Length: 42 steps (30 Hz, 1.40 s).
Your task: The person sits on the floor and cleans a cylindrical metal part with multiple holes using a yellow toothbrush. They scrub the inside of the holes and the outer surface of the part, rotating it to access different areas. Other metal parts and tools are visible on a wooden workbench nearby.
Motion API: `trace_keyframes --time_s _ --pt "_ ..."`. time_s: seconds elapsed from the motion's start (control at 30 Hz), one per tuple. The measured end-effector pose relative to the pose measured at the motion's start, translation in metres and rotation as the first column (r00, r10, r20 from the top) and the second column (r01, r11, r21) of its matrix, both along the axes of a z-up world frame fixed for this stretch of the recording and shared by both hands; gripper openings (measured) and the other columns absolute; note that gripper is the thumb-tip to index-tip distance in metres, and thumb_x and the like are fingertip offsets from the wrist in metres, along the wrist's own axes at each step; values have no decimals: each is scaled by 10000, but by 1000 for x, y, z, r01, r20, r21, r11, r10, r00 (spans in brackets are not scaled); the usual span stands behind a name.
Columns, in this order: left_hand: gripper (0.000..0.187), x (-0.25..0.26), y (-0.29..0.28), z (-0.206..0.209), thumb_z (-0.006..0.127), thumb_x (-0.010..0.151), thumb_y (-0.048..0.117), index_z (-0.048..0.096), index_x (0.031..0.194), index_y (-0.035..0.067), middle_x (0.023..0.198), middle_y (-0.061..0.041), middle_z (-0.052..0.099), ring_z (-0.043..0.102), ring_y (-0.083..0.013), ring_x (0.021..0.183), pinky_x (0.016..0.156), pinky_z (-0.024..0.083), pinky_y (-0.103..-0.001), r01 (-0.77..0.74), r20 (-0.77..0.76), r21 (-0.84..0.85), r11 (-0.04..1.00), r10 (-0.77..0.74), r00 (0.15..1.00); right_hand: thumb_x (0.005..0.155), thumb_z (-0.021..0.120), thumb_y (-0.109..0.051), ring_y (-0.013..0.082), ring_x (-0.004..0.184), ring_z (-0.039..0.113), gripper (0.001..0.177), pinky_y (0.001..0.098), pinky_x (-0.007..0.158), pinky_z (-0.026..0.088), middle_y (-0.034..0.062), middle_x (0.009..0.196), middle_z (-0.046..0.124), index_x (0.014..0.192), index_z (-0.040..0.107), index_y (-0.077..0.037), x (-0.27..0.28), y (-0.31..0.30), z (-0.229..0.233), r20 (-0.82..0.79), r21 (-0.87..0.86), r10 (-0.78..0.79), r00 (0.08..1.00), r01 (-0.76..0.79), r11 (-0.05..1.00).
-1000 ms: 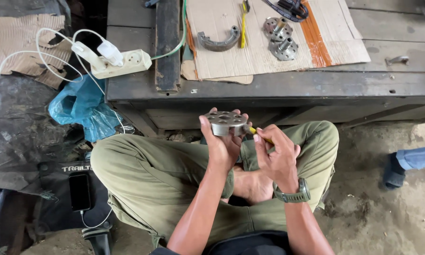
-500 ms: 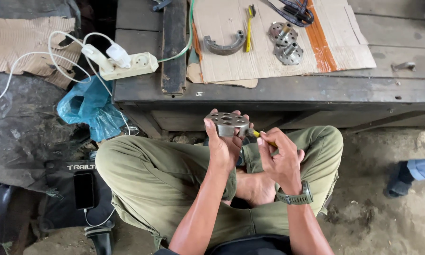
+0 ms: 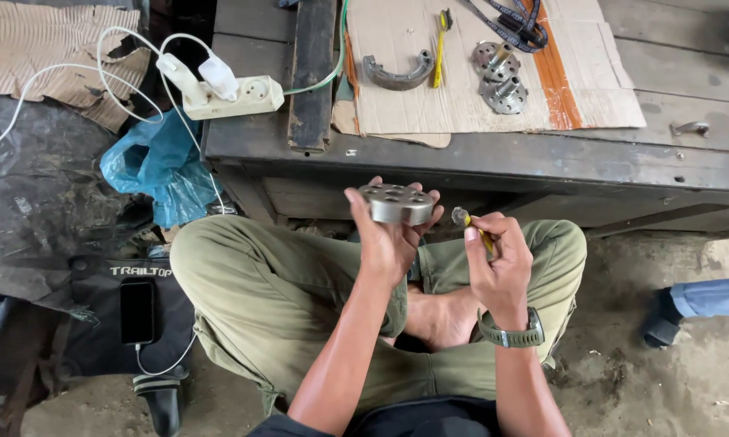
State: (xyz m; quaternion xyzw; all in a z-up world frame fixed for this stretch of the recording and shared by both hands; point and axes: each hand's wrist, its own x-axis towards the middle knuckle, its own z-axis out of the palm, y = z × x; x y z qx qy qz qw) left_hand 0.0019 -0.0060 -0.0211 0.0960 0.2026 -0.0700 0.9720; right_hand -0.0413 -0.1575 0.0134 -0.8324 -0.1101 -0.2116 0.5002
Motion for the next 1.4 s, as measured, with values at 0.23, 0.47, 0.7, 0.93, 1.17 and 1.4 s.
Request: trace_keyframes --time_s 0.23,0.47,0.7,0.93,1.17,1.4 --pt "576 -1 -7 -21 359 1008 635 144 1479 383 1407 -201 385 597 -396 1182 925 585 -575 -98 131 274 957 64 989 986 652 18 153 727 590 75 337 662 517 173 915 693 1055 635 42 -7 18 19 -41 11 31 999 -30 999" --pt "552 0 -10 -30 491 1005 502 201 1437 314 1367 -223 378 556 -402 1205 943 555 -555 -190 217 452 872 99 971 1005 690 -160 186 670 647 107 638 814 355 38 867 686 1078 683 -82 -7 12 -20 -167 -195 -101 981 68 978" --pt "619 -8 -11 -23 493 1000 492 152 1446 233 1380 -209 355 540 -358 1262 853 525 -389 -230 303 598 767 49 952 985 689 -29 173 539 556 13 383 630 487 77 763 651 972 692 -34 -5 21 11 -51 -129 -1 999 -6 992" --pt "651 -13 -19 -22 492 1018 499 124 1457 190 1386 -268 311 487 -435 1277 938 479 -520 -255 328 617 744 52 943 981 691 -34 175 567 571 16 388 654 490 88 775 652 987 700 -23 -12 16 -2 -79 -129 -30 996 20 992" --pt "634 -14 -18 -18 516 1009 447 136 1448 190 1380 -224 324 520 -347 1249 871 520 -404 -315 330 648 694 117 937 978 699 -95 147 550 578 39 526 789 436 26 764 660 1004 708 -67 -9 17 -12 -113 -210 -95 989 70 975" --pt "656 -12 -10 -18 574 998 446 175 1415 135 1338 -235 353 518 -364 1227 957 541 -465 -384 413 734 559 81 907 978 671 -8 177 517 503 26 328 571 451 86 767 646 955 684 -11 -4 12 1 -23 -103 22 999 -25 994"
